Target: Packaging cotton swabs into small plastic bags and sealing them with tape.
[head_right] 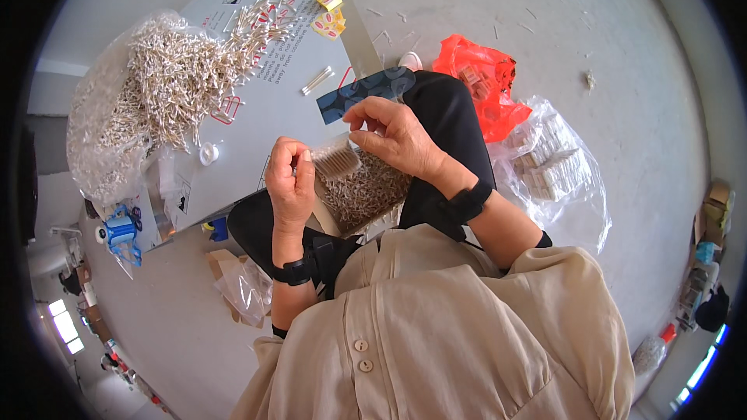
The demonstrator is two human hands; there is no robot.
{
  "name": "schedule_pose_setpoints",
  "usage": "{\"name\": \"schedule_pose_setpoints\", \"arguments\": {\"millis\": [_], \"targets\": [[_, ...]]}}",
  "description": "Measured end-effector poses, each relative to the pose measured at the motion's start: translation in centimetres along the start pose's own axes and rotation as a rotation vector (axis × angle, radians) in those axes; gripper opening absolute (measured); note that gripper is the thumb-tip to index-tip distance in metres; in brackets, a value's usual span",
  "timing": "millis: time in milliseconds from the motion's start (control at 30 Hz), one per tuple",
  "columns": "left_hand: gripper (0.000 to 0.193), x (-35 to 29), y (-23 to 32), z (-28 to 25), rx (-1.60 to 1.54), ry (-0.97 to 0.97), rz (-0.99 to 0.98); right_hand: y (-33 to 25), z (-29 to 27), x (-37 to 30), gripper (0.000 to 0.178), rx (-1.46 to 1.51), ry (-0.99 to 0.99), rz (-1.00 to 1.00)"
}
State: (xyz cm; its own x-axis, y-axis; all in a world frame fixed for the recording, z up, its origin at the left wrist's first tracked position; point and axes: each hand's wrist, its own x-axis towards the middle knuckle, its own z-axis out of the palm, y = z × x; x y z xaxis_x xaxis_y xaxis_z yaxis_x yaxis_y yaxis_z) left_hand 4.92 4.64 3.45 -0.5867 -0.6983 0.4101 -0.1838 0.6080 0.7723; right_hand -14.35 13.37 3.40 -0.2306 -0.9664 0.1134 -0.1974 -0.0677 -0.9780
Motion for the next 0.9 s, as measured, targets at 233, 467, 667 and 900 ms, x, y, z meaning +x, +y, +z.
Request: {"name": "schedule_pose_setpoints", "arguments": {"millis": [233,467,667,900], "targets": [[0.003,0.3,-3.9,3.8,-0.035,0.207,0.0,3.6,3.3,2.1,0.02,0.356,0.04,0.184],[0.008,-1.2,-5.9,7.0,-0.673,0.244,-0.517,7.3,5.4,1.9,0.02,0.528,0.209,0.364],[0.012,-1.4,-6.0,7.6,-0.828,0.274,-0.587,7.5,5.7,1.8,0.019,0.538,0.229,0.433],[0.012,-0.9,-5.7,7.8,-0.996,0.326,-0.656,7.7,5.4,1.6,0.017,0.526,0.264,0.368]]}}
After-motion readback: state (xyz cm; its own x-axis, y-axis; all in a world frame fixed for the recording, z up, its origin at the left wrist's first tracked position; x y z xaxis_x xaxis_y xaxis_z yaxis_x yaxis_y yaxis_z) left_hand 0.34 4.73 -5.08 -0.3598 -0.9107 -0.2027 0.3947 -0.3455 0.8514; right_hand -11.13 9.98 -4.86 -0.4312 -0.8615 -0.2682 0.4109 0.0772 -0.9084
